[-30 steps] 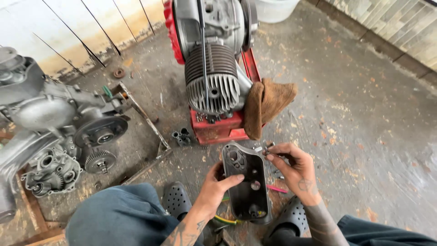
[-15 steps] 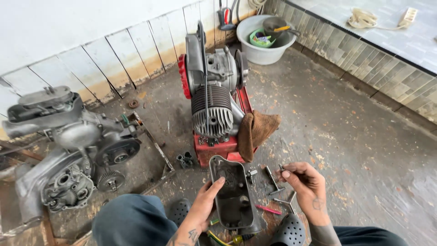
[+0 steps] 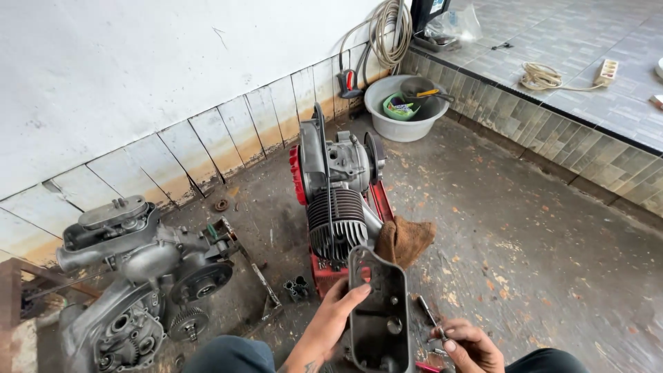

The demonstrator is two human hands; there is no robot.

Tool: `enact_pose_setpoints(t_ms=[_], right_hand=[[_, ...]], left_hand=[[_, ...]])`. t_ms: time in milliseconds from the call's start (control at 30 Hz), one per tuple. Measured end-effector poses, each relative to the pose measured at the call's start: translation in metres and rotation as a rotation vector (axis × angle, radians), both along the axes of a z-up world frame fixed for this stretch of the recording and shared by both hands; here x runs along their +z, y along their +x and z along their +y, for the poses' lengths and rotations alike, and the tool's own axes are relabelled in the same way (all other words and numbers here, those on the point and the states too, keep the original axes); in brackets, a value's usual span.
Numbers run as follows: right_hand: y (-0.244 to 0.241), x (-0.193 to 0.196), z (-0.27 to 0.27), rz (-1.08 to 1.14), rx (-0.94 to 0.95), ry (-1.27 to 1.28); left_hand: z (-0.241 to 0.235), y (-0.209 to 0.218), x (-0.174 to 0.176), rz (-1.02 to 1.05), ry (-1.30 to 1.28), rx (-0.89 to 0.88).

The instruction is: Repairing a motorcycle engine by disassembling and inspecting components using hand tools

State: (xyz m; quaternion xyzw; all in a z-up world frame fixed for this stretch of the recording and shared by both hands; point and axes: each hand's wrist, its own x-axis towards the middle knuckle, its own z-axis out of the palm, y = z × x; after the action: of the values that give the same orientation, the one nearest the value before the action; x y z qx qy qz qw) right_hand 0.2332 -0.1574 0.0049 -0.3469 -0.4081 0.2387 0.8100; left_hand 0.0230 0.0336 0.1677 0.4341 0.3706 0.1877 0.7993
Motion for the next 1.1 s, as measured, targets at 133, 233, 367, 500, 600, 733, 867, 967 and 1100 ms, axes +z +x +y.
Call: enact_pose_setpoints(t_ms=[133, 233, 367, 500, 600, 733, 867, 967, 1100], right_hand=[[0.004, 0.028, 0.026, 0.013, 0.053, 0.095], [-0.001, 0.076, 0.051, 0.075, 0.055, 0.206], [-0.004, 0.108, 0.086, 0.194, -0.059, 0.175], [0.001, 0.118, 0.125, 0.270, -0.234, 0.099], [0.000, 0.140, 0.158, 0.279, -0.406, 0.010], [0.004, 0.147, 0.200, 0.258, -0.474, 0.003], [0.011, 0.152, 0.234, 0.292, -0.499, -0.013], [0.013, 0.158, 0.256, 0.282, -0.508, -0.024], [0.015, 0.164, 0.279, 0.347, -0.430, 0.057]], left_hand=[[0.036, 0.030, 0.018, -0.005, 0.088, -0.162], [0.060, 0.053, 0.032, -0.071, 0.080, -0.107], [0.087, 0.080, 0.042, -0.106, 0.254, -0.192], [0.107, 0.094, 0.063, -0.037, 0.453, -0.166], [0.126, 0.101, 0.066, -0.062, 0.710, -0.172], [0.153, 0.118, 0.078, 0.055, 0.819, -0.235], [0.185, 0.128, 0.081, -0.010, 0.964, -0.144], [0.204, 0.128, 0.099, 0.114, 1.070, -0.120], [0.227, 0.128, 0.110, 0.413, 1.162, -0.032]])
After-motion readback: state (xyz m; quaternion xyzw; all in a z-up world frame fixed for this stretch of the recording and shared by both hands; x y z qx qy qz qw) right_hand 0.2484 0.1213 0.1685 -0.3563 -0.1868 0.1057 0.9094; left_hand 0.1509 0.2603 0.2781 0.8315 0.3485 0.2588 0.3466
